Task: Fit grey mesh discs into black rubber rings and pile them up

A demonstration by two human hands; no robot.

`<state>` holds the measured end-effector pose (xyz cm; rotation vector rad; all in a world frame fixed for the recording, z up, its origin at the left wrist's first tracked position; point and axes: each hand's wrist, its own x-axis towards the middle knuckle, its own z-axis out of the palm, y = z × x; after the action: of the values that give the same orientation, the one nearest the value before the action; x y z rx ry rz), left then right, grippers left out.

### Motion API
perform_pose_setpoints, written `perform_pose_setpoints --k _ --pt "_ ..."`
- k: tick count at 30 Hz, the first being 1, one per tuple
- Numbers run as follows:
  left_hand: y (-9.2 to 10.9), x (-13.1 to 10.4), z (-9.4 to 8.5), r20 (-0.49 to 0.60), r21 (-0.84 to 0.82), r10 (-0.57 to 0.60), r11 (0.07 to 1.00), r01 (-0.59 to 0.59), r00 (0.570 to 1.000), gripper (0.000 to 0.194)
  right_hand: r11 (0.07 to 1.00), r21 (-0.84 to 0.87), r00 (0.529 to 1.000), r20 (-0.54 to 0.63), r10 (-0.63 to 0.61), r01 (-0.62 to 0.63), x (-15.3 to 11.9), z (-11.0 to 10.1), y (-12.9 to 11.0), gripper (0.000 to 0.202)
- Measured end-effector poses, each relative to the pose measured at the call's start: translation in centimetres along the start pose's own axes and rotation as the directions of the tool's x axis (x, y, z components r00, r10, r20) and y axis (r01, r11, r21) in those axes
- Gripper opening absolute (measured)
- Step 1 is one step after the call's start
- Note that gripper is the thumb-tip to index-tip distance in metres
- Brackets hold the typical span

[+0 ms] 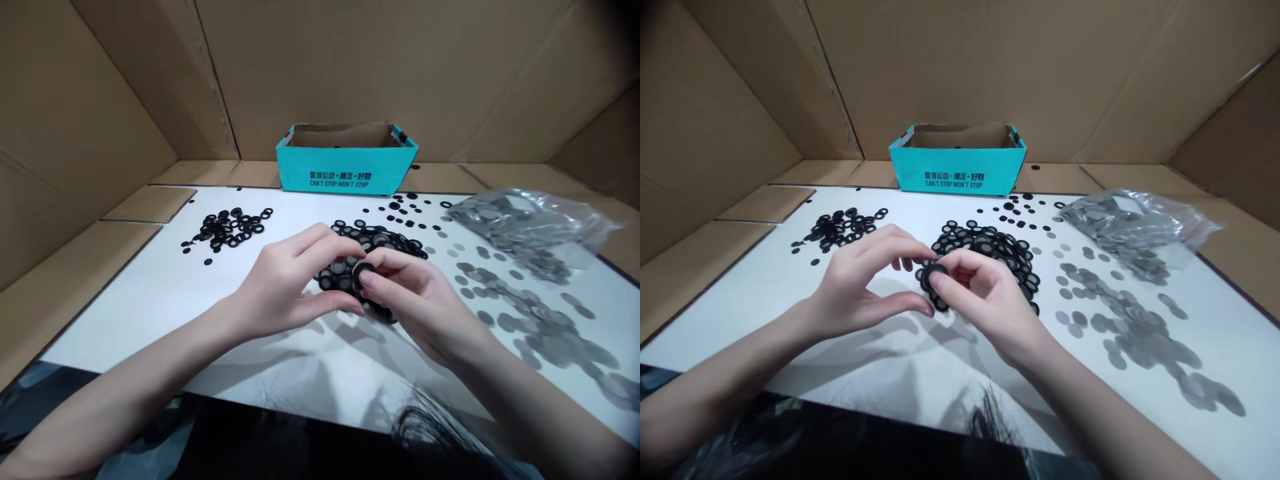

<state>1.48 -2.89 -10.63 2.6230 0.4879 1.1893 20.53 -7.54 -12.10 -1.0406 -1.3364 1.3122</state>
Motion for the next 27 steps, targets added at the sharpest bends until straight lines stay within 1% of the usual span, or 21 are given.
perform_pose_setpoints --k 1,4,6,8,10,13,15,19,22,23,25,27 --pt "0.0 0.0 0.1 -0.006 0.036 0.01 0.999 -0.01 1.0 0.033 1.0 0.005 1.0 0.009 0.015 -0.015 0.0 0.0 0.0 0.027" --pt "-0.1 -0.1 0.2 0.021 0.112 0.047 0.993 -0.049 0.999 0.019 0.999 0.005 0.997 0.064 0.05 -0.051 -0.1 0.1 0.1 0.029" --pt "-0.2 0.0 0.1 0.05 0.111 0.082 0.99 -0.087 0.995 0.015 0.998 0.004 0.995 0.086 0.058 -0.059 -0.1 0.1 0.0 0.027" --pt "-0.2 0.0 -0.2 0.082 0.096 0.107 0.989 -0.115 0.991 0.016 0.998 0.009 0.993 0.102 0.054 -0.055 -0.1 0.1 -0.1 0.023" --pt "-0.2 0.1 -0.5 0.131 0.086 0.093 0.991 -0.105 0.987 0.016 0.999 0.003 0.993 0.112 0.037 -0.038 -0.1 0.1 -0.2 0.019" --pt "-0.1 0.1 -0.9 0.203 0.046 0.028 0.998 -0.038 0.979 0.02 0.999 -0.043 0.993 0.115 0.018 -0.013 0.1 0.1 -0.4 0.018" --pt "-0.1 0.1 -0.9 0.206 0.028 0.016 0.999 -0.022 0.979 0.023 0.998 -0.067 0.995 0.098 0.017 -0.011 0.2 0.2 -0.4 0.017" --pt "-0.4 0.1 -0.7 0.146 0.016 0.056 0.998 -0.059 0.988 0.02 0.999 -0.051 0.999 0.047 0.02 -0.018 0.1 0.3 -0.3 0.018" --pt "-0.5 0.2 -0.4 0.117 0.037 0.073 0.996 -0.078 0.99 0.024 0.999 -0.021 0.997 0.07 0.041 -0.04 0.1 0.4 -0.2 0.019" --pt "-0.4 0.2 -0.4 0.116 0.05 0.074 0.996 -0.08 0.99 0.023 0.999 -0.02 0.995 0.085 0.046 -0.044 0.1 0.4 -0.3 0.018" --pt "-0.3 0.1 -0.3 0.137 0.05 0.062 0.996 -0.07 0.989 0.014 0.999 -0.033 0.993 0.11 0.042 -0.039 0.1 0.3 -0.4 0.017" --pt "-0.1 0.0 -0.3 0.169 -0.004 0.039 0.999 -0.039 0.985 0.009 0.998 -0.061 0.993 0.117 0.032 -0.025 0.1 0.2 -0.6 0.016"
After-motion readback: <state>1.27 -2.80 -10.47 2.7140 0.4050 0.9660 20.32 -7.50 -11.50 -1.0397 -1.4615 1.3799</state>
